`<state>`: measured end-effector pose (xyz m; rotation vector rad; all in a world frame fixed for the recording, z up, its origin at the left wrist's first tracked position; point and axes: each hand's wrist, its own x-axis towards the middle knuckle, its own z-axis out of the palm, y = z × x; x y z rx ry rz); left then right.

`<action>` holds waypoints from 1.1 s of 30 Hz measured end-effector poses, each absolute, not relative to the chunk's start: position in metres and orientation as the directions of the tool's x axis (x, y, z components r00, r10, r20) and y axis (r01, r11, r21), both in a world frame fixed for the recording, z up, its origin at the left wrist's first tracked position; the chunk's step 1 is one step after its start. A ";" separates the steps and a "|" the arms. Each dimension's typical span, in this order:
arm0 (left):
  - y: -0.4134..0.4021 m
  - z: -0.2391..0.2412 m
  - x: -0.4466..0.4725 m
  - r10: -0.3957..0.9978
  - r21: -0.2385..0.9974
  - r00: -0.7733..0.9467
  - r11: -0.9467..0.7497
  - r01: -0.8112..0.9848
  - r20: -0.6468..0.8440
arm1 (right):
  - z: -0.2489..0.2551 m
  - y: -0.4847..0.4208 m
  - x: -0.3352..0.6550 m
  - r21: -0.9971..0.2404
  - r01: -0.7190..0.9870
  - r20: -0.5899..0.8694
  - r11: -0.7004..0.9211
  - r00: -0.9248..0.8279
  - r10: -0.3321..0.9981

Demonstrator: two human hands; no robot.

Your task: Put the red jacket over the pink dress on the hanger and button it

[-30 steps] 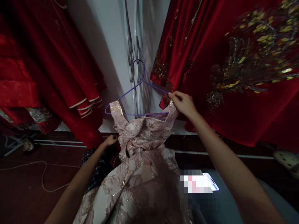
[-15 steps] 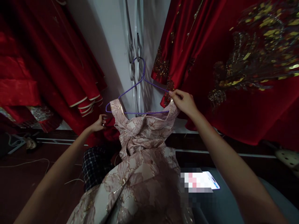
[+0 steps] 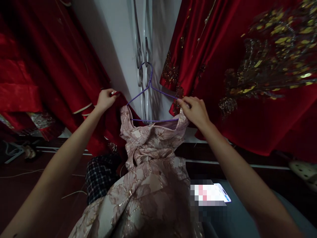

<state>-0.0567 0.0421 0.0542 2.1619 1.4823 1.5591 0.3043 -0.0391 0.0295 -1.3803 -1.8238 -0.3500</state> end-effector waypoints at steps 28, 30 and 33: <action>0.003 0.084 -0.037 0.909 0.849 0.391 -0.316 0.424 0.143 | 0.043 0.018 0.217 -0.855 0.484 -0.314 0.186 -0.769 0.557; 0.004 0.082 -0.039 0.907 0.841 0.394 -0.328 0.430 0.152 | 0.041 0.019 0.216 -0.877 0.466 -0.319 0.118 -0.748 0.581; 0.008 0.079 -0.041 0.884 0.834 0.439 -0.360 0.419 0.161 | 0.035 0.023 0.214 -0.891 0.454 -0.338 0.019 -0.691 0.639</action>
